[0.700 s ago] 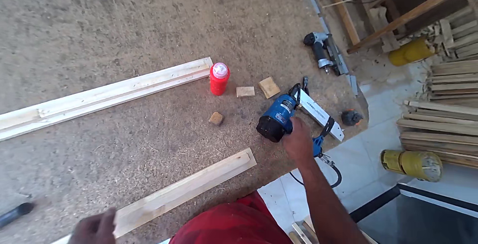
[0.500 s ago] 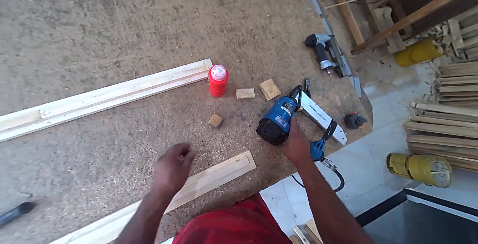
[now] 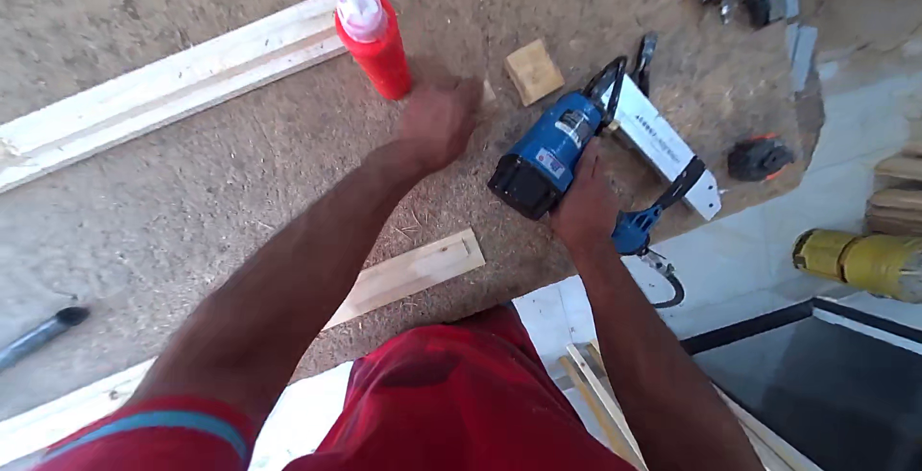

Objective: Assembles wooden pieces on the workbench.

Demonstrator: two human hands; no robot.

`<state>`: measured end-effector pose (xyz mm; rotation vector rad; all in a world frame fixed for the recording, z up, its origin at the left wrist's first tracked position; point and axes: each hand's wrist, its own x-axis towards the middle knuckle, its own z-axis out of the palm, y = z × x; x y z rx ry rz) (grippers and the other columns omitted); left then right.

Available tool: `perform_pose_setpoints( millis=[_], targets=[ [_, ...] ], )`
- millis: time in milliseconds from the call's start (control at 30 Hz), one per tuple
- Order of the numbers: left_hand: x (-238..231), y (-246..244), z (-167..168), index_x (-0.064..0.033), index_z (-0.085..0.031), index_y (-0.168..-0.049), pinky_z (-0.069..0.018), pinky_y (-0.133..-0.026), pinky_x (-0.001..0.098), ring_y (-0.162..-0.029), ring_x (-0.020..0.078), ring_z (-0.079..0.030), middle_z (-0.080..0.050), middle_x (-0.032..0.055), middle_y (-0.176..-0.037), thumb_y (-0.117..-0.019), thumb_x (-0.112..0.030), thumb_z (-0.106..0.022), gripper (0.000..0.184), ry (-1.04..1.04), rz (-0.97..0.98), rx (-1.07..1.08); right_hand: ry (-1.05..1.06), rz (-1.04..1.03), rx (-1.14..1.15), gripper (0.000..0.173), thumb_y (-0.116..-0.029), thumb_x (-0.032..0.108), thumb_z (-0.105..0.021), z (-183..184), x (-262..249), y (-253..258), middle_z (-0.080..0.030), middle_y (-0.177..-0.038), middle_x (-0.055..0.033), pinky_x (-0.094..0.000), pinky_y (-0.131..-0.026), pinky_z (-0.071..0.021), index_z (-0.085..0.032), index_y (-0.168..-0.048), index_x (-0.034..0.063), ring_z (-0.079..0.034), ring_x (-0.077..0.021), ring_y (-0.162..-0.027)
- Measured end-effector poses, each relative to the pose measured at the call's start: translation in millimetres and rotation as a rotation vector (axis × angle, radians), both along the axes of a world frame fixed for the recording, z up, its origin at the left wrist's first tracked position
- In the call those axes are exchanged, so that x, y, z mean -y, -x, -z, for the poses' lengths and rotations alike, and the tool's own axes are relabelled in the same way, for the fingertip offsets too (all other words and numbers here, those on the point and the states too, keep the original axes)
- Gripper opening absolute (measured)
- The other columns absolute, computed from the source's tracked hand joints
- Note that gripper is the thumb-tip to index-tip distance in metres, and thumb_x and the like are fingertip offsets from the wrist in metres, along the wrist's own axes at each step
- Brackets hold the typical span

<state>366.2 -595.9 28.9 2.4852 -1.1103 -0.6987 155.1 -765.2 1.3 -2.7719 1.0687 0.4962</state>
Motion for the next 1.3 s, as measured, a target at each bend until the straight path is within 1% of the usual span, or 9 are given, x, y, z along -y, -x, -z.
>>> perform_pose_setpoints(
  millis=[67,167,267,367,533,633,733,900,1300],
  targets=[
    [-41.6,28.9,-24.2,-0.0135,-0.062,-0.139,-0.0575,-0.094,0.0531,-0.104,0.0264,-0.071,-0.072,0.011,-0.116,-0.1054,-0.029,-0.057,0.037,0.064,0.007,-0.154,0.009,-0.011,0.005,0.121,-0.0713,0.017,-0.086,0.7,1.3,-0.2,-0.042,-0.154,-0.0258,-0.0568,-0.077,-0.0594,-0.01,-0.164,0.0032,-0.069,-0.0422,-0.106],
    [-100.8,77.4,-27.8,-0.0136,-0.063,-0.139,-0.0597,-0.084,0.0544,-0.09,0.0272,-0.073,-0.074,0.012,-0.106,-0.1077,-0.028,-0.052,0.036,-0.012,-0.012,-0.263,0.006,-0.013,0.019,0.123,-0.0709,0.02,-0.088,1.9,1.4,-0.3,-0.042,-0.155,-0.0256,-0.0575,-0.077,-0.0589,-0.01,-0.164,0.0027,-0.069,-0.0425,-0.106],
    [-127.3,116.1,-11.9,-0.0088,-0.064,-0.135,-0.0587,-0.092,0.0548,-0.103,0.031,-0.073,-0.073,0.0139,-0.117,-0.1075,-0.022,-0.053,0.033,-0.072,0.004,-0.204,0.005,-0.012,0.032,0.126,-0.0681,0.02,-0.089,3.1,1.4,-0.2,-0.043,-0.153,-0.0261,-0.0571,-0.076,-0.0592,-0.01,-0.164,0.0025,-0.069,-0.0426,-0.104],
    [-135.4,141.7,7.3,-0.0078,-0.066,-0.13,-0.0604,-0.09,0.0497,-0.104,0.028,-0.074,-0.073,0.0115,-0.118,-0.1055,-0.021,-0.056,0.03,0.014,0.017,-0.096,0.017,-0.005,0.059,0.123,-0.0685,0.021,-0.088,4.5,0.2,0.1,-0.046,-0.151,-0.0256,-0.0564,-0.076,-0.0594,-0.012,-0.164,0.0024,-0.069,-0.0422,-0.105],
    [-134.8,155.4,17.7,-0.009,-0.069,-0.126,-0.0582,-0.097,0.0448,-0.111,0.0243,-0.071,-0.074,0.0082,-0.116,-0.1042,-0.034,-0.058,0.035,0.096,-0.039,-0.063,0.037,-0.004,0.082,0.118,-0.0708,0.022,-0.085,5.0,0.0,0.8,-0.047,-0.151,-0.0242,-0.0563,-0.075,-0.0593,-0.015,-0.163,0.002,-0.07,-0.0414,-0.103],
    [-134.9,163.3,18.2,-0.0118,-0.066,-0.132,-0.0552,-0.1,0.0487,-0.115,0.0267,-0.068,-0.072,0.0077,-0.12,-0.0903,-0.05,-0.075,0.057,0.047,-0.097,-0.076,0.049,-0.015,0.078,0.116,-0.0724,0.021,-0.084,5.7,-0.5,1.9,-0.047,-0.151,-0.0246,-0.0561,-0.076,-0.0589,-0.014,-0.163,0.0011,-0.07,-0.0405,-0.103],
    [-133.8,178.2,23.6,-0.0138,-0.058,-0.141,-0.051,-0.103,0.0521,-0.124,0.0305,-0.063,-0.069,0.0092,-0.128,-0.0757,-0.054,-0.087,0.082,-0.009,-0.133,-0.001,0.058,-0.027,0.1,0.119,-0.0692,0.021,-0.085,6.8,0.0,2.2,-0.048,-0.151,-0.0235,-0.0554,-0.074,-0.0591,-0.015,-0.163,0.0014,-0.07,-0.04,-0.103],
    [-134.2,195.3,38.2,-0.011,-0.053,-0.145,-0.053,-0.097,0.0534,-0.119,0.0364,-0.063,-0.065,0.0164,-0.128,-0.0733,-0.043,-0.091,0.087,0.047,-0.154,0.082,0.068,-0.014,0.092,0.118,-0.0691,0.02,-0.085,7.2,-0.7,1.5,-0.048,-0.151,-0.0226,-0.0547,-0.074,-0.0595,-0.016,-0.163,0.0025,-0.07,-0.0384,-0.104],
    [-137.5,199.0,49.0,-0.0079,-0.058,-0.137,-0.0541,-0.097,0.0514,-0.113,0.0355,-0.065,-0.068,0.0151,-0.119,-0.0712,-0.042,-0.093,0.082,0.146,-0.192,0.124,0.056,-0.01,0.058,0.123,-0.0671,0.02,-0.086,7.0,0.3,0.2,-0.047,-0.151,-0.0227,-0.0535,-0.079,-0.0593,-0.013,-0.163,0.0028,-0.069,-0.0388,-0.108]
  ],
)
